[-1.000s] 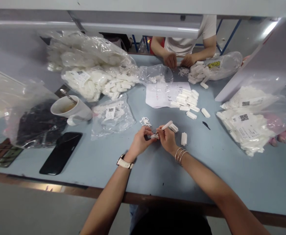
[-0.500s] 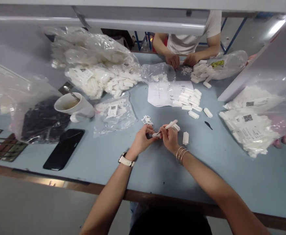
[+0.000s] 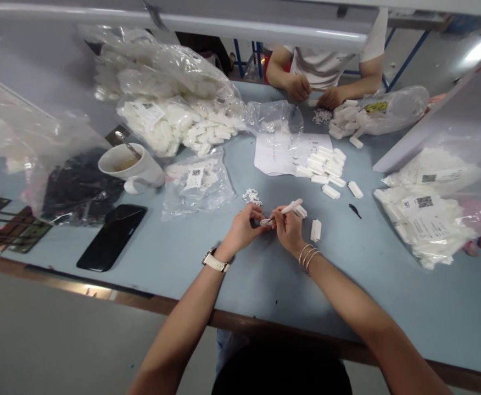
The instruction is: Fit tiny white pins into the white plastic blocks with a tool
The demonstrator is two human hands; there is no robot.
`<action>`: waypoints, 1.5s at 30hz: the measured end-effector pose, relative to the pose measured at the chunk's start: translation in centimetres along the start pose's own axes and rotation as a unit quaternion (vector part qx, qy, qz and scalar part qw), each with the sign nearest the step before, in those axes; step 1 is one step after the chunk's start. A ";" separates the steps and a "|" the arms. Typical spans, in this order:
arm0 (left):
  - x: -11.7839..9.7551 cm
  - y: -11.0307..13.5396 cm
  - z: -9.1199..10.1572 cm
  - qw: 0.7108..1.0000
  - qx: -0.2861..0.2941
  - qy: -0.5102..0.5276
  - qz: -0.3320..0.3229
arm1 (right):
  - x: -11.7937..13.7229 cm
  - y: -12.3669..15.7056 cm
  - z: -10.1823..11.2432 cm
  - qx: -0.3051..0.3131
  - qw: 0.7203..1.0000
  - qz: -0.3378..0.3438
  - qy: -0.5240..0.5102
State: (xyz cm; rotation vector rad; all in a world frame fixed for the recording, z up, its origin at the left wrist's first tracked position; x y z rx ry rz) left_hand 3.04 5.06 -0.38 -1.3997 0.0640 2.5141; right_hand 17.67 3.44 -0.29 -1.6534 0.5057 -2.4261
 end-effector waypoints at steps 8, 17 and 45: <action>0.0 0.0 0.0 1.000 0.004 0.001 -0.005 | 0.4 -0.3 0.3 -0.010 1.000 0.016 0.020; -0.2 -0.1 0.0 1.000 0.012 0.009 0.000 | 0.0 -0.2 0.2 -0.007 0.999 0.020 0.038; 0.0 0.0 0.0 1.000 -0.003 -0.004 0.000 | 0.0 0.1 -0.1 0.019 1.000 0.012 0.003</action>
Point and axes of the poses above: each hand's wrist, its own y-axis away from the middle knuckle, its own z-axis out of the back of the hand, x = y × z, the point moved 4 cm from there along -y, towards the middle knuckle, and after that the axes turned 2 degrees about y, right-handed, at the moved point
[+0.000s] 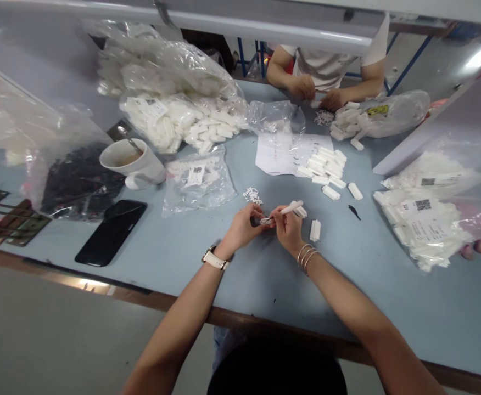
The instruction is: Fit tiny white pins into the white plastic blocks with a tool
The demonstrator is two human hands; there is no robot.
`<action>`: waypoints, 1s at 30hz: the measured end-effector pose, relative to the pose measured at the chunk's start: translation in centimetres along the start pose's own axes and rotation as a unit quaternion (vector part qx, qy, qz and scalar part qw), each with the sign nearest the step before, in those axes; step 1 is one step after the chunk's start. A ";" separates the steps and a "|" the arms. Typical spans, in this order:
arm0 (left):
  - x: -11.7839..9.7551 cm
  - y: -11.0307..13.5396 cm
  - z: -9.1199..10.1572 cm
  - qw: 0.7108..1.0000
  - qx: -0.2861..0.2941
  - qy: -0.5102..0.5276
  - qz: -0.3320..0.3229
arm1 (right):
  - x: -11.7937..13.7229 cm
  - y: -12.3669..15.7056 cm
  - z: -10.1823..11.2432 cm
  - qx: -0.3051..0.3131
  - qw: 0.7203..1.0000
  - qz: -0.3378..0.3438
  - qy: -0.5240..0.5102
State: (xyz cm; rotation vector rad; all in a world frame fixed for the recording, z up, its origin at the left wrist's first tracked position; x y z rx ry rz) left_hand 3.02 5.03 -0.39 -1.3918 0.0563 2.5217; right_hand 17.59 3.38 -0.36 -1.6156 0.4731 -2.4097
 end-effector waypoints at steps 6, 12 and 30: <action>0.1 0.0 -0.1 1.000 0.006 0.002 -0.008 | -0.2 -0.1 -0.2 -0.001 1.000 0.003 -0.001; -0.2 -0.1 0.0 1.000 0.000 0.001 -0.013 | -0.1 -0.2 -0.2 -0.021 1.000 -0.002 0.010; -0.2 0.1 0.1 1.000 -0.002 -0.005 0.014 | 0.0 -0.1 -0.5 -0.015 0.999 -0.003 0.046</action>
Point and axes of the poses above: each hand's wrist, its own y-axis away from the middle knuckle, its own z-axis out of the back of the hand, x = y × z, the point moved 4 cm from there along -y, towards the middle knuckle, and after that the axes turned 2 degrees about y, right-handed, at the moved point
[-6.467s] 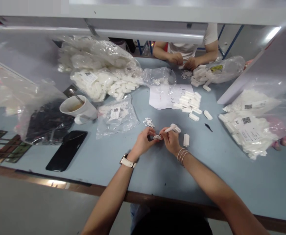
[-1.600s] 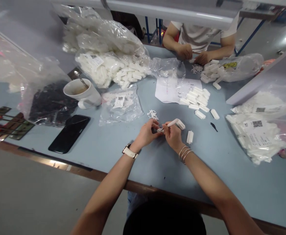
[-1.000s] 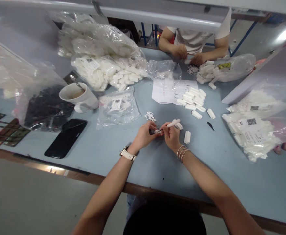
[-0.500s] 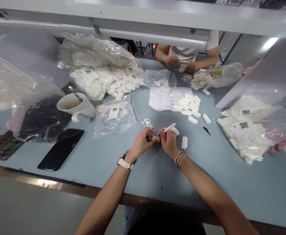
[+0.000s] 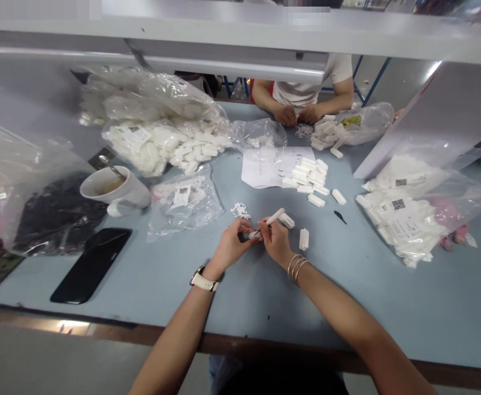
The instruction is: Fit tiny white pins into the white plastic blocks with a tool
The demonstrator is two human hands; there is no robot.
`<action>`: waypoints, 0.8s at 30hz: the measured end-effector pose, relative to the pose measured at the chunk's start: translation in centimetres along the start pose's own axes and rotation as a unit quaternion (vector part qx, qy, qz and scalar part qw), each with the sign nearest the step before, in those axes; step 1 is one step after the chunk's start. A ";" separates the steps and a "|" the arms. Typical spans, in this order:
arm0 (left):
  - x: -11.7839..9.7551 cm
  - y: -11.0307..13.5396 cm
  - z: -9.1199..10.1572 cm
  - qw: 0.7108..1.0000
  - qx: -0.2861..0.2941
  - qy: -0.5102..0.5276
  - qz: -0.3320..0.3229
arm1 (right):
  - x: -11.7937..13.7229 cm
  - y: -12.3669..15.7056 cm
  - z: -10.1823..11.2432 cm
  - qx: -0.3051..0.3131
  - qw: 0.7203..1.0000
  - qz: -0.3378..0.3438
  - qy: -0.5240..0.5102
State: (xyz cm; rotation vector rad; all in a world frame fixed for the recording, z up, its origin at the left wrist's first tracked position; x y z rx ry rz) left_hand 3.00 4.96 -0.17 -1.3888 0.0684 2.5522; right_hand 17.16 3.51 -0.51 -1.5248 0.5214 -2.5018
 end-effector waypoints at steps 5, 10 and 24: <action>0.0 0.1 0.1 1.000 0.008 -0.005 -0.003 | -0.2 0.0 0.0 0.007 0.998 -0.033 -0.044; 0.0 0.0 0.1 1.000 0.000 -0.008 -0.002 | -0.2 0.1 -0.1 0.011 0.993 -0.053 -0.103; -0.1 0.0 0.2 1.000 -0.001 -0.005 -0.002 | 0.0 0.1 -0.1 0.024 0.993 -0.050 -0.106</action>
Point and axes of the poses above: each hand's wrist, its own y-axis away from the middle knuckle, its own z-axis out of the back of the hand, x = y × z, the point moved 4 cm from there along -y, towards the middle knuckle, and after that the axes turned 2 degrees about y, right-handed, at the moved point
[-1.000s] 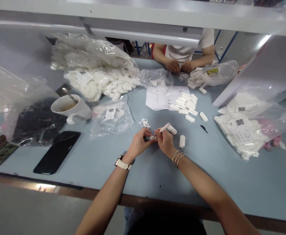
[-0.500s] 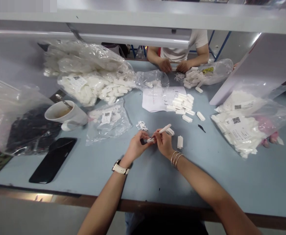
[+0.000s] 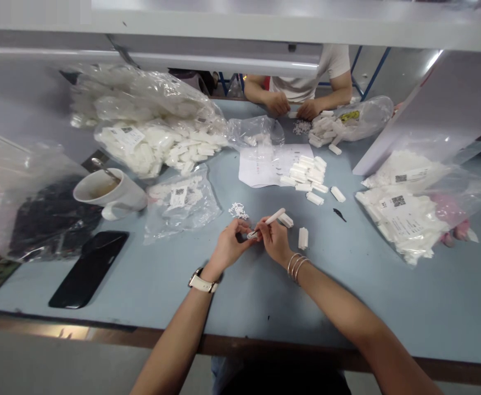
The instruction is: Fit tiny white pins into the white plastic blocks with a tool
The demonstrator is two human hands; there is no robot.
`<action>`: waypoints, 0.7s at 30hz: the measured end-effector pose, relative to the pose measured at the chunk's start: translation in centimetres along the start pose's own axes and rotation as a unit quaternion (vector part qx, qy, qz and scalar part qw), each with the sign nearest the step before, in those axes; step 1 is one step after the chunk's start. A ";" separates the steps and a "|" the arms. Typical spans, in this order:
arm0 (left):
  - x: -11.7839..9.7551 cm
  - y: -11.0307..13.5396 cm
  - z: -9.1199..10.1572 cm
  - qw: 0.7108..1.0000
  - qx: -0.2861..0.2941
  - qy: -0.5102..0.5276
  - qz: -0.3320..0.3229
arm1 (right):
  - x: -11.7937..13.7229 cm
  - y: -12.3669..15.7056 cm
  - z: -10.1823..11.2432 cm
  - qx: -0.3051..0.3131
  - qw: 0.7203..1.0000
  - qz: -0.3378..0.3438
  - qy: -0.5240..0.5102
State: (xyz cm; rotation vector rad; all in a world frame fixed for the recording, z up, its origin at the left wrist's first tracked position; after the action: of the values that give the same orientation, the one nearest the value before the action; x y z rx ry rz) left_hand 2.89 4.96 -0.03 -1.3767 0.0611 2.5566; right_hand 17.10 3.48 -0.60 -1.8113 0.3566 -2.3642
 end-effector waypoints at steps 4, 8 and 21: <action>0.1 0.0 0.0 1.000 0.001 -0.001 0.005 | -0.1 0.0 -0.1 -0.001 1.000 -0.003 0.006; 0.1 0.0 -0.1 1.000 0.005 0.000 0.004 | -0.2 0.0 -0.1 0.002 1.000 -0.004 0.000; 0.3 0.0 -0.2 1.000 -0.002 -0.006 -0.007 | 0.0 0.0 -0.1 0.008 1.000 0.009 0.024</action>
State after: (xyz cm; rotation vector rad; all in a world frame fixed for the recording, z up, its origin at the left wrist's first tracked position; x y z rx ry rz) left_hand 2.86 5.03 -0.39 -1.3577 0.0435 2.5559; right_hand 17.04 3.50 -0.58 -1.7401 0.3561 -2.3952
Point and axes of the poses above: each hand's wrist, its own y-axis away from the middle knuckle, its own z-axis out of the back of the hand, x = y × z, the point moved 4 cm from there along -y, towards the middle knuckle, and after that the axes turned 2 degrees about y, right-handed, at the moved point
